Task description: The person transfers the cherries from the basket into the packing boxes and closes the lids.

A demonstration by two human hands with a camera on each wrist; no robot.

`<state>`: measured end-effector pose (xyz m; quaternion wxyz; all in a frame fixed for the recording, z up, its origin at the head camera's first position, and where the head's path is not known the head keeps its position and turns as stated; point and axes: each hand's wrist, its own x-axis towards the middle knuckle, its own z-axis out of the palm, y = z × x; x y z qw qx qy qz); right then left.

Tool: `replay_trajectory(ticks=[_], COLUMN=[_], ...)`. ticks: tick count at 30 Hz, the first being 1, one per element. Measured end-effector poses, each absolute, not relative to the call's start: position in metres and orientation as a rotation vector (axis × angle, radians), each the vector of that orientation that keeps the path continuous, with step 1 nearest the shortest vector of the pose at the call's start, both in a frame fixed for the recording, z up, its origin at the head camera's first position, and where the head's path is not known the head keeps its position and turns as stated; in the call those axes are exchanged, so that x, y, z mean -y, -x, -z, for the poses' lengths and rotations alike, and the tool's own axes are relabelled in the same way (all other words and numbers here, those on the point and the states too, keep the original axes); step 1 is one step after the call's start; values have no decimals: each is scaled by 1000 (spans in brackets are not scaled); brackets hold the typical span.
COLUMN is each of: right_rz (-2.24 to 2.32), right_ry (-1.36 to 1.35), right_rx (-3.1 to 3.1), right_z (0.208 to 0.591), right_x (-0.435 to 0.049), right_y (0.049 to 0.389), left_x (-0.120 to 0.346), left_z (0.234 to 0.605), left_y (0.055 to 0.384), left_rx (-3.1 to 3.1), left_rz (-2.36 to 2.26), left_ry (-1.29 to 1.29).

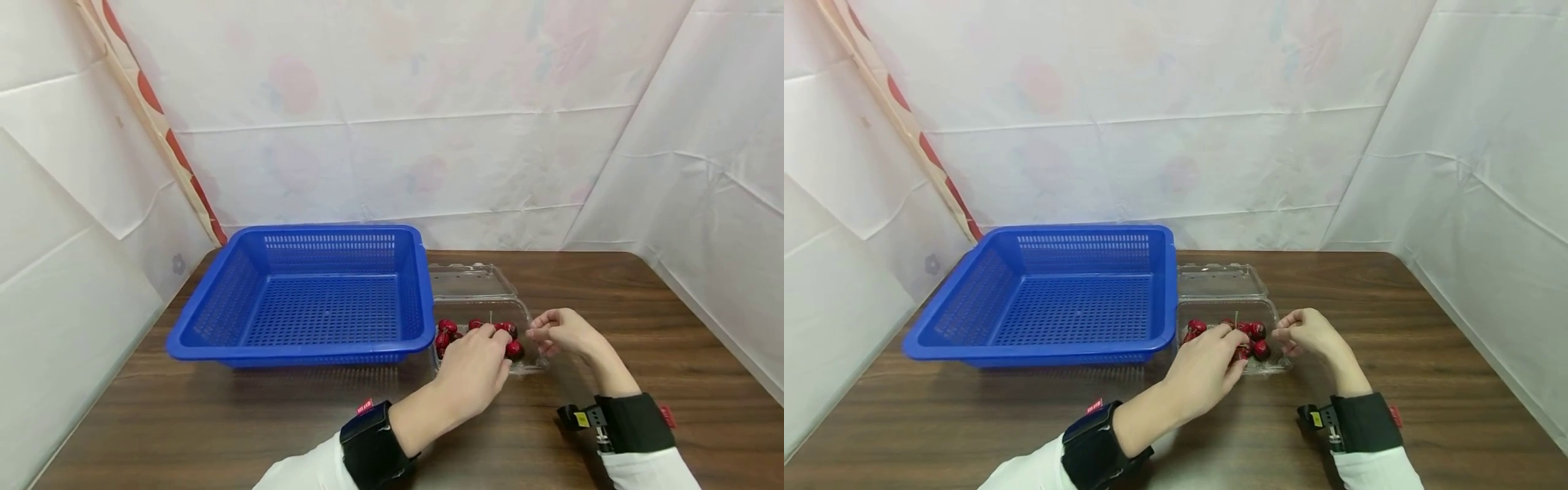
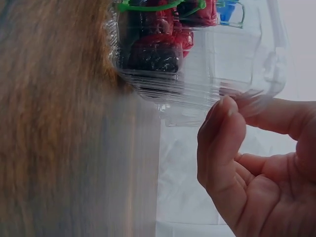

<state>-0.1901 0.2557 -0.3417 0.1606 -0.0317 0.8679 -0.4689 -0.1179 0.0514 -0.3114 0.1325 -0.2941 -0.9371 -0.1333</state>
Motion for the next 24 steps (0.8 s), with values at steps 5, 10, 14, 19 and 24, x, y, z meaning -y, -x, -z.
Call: replay_trajectory(ticks=[5,10,14,19,24], right_rz=[1306,1296,1284,1271,1274], right_ry=[103,115,122,153,189], right_rx=[-2490,-2476,-2479,-2473,-2452], right_z=[340,337,335,333,336], right_x=[-262,-268,-270,-272,-275], right_y=[185,178,174,168,161], left_x=[-41,-27,-13,3,13], left_z=[313,318,326,333,339], left_y=[107,99,96,92,90], left_rx=[2710,2718,2705,2741,2804], left_rz=[394,446,476,578,741], left_ry=[869,841,808,734,646])
